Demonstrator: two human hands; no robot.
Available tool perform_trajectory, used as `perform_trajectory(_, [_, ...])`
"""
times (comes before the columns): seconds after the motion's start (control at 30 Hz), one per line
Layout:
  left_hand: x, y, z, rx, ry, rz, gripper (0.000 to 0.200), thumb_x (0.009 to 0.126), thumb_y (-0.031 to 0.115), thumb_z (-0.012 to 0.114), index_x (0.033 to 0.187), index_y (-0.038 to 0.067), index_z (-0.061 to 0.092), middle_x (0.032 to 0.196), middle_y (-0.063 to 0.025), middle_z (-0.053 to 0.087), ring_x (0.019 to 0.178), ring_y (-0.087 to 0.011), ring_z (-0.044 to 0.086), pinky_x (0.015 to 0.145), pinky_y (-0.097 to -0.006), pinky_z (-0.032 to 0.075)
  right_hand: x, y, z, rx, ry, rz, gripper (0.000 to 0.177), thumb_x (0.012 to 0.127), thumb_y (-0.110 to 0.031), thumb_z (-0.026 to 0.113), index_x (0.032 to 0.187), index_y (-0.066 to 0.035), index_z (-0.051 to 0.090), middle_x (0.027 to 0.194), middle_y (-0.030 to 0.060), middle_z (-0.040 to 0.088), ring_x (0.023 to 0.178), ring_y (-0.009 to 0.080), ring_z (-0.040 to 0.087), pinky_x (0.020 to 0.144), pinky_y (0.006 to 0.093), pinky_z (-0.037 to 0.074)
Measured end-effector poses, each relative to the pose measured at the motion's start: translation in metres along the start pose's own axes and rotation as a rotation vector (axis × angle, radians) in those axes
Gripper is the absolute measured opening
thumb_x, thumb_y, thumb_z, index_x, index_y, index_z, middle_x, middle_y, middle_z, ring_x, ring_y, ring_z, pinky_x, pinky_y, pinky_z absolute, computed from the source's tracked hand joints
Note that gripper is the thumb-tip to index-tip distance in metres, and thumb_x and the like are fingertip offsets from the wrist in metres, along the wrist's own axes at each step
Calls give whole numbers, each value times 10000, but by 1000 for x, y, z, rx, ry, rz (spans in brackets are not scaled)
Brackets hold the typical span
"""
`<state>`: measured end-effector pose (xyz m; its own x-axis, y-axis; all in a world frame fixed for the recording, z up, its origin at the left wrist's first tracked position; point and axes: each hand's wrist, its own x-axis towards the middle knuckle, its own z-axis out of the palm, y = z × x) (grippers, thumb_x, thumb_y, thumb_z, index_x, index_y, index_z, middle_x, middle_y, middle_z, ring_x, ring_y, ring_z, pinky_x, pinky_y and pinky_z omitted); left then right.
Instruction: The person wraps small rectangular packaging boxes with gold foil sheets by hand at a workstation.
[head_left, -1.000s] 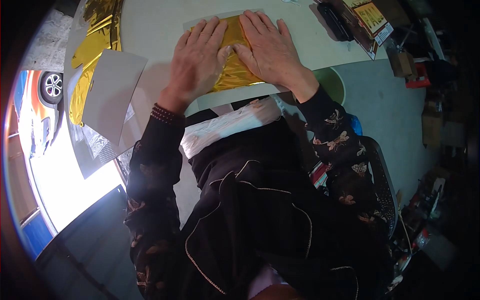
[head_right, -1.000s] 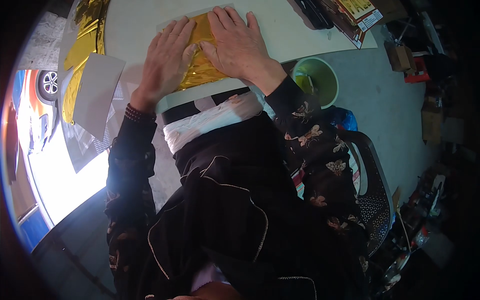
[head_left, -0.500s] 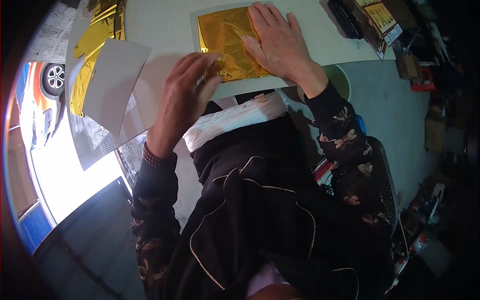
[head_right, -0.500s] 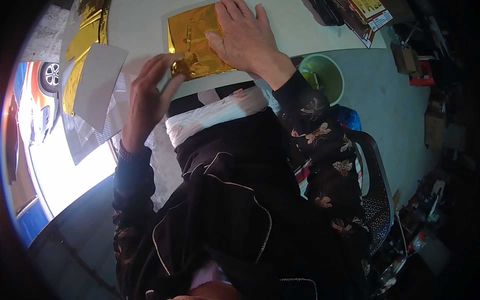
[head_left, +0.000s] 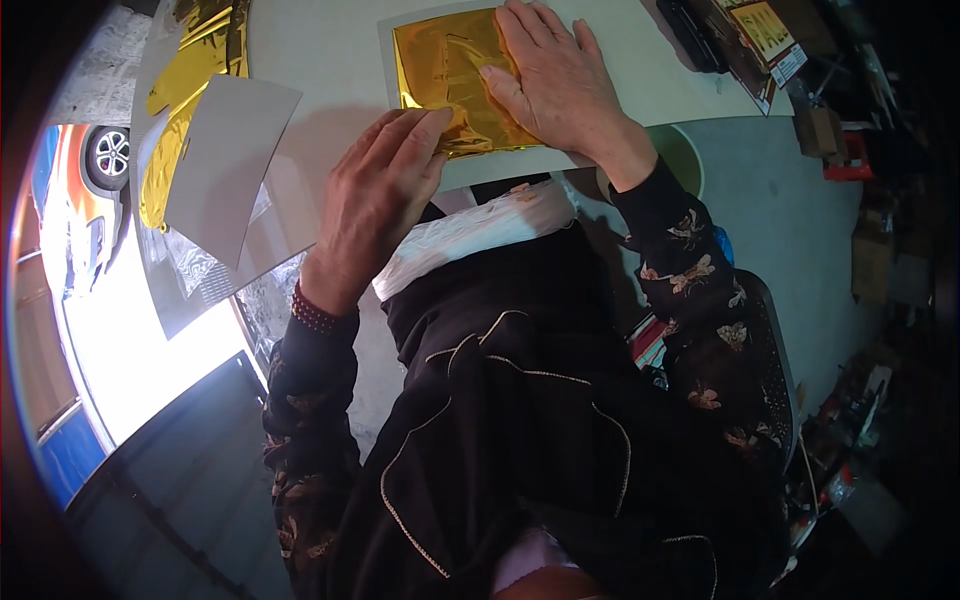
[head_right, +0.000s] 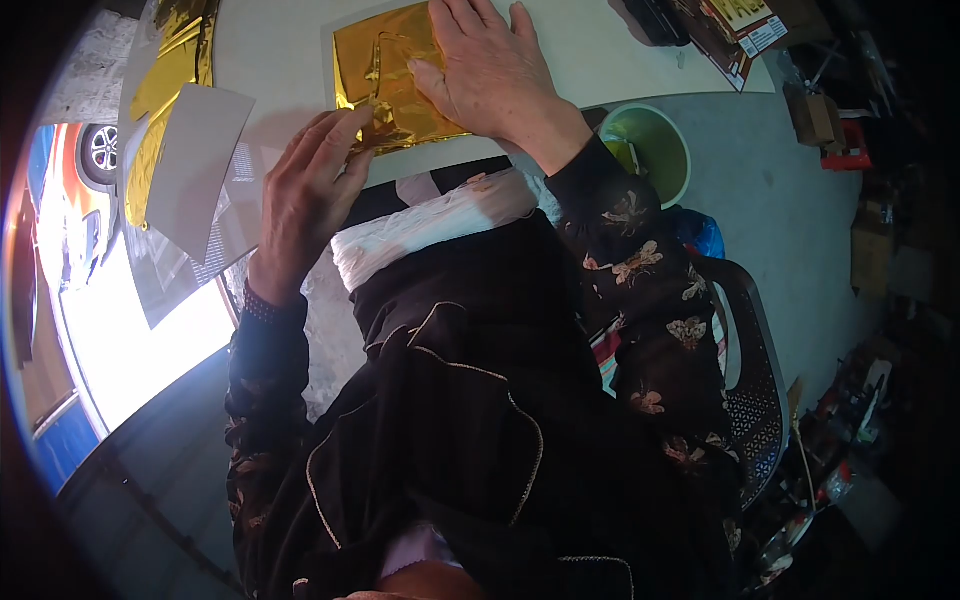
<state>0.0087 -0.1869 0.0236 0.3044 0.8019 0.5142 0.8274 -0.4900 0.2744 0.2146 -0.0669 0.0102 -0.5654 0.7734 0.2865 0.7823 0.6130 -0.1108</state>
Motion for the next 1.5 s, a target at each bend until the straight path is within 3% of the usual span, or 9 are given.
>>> perform_trajectory(0.27, [0,-1,0,53,-61,43,395,884,81,717,1271,69,639,1116,-120,700,1098,-316,670,912,-410,569,0,-1,1,1,-10,14,768,952,-380,608,1534,47,348,1597,225,375,1506,362,311,1218,584,237])
perform_trajectory(0.47, [5,6,-3,89,-97,23,421,825,30,673,1242,47,620,1044,-113,665,1008,-302,642,850,-402,552,0,1,3,9,-6,14,770,953,-383,608,1538,43,346,1603,221,370,1510,361,305,1221,584,233])
perform_trajectory(1.07, [1,5,1,13,-112,-18,487,806,-36,663,1267,26,520,967,-146,622,922,-331,623,815,-432,540,-1,2,6,14,27,-6,787,939,-400,621,1530,48,357,1582,226,394,1496,366,324,1209,593,248])
perform_trajectory(1.5, [4,5,1,-29,-54,-10,264,790,7,712,1034,52,621,1035,-108,613,974,-326,610,841,-422,532,-1,2,6,8,4,5,788,942,-389,608,1541,48,342,1603,228,367,1510,370,300,1221,585,228])
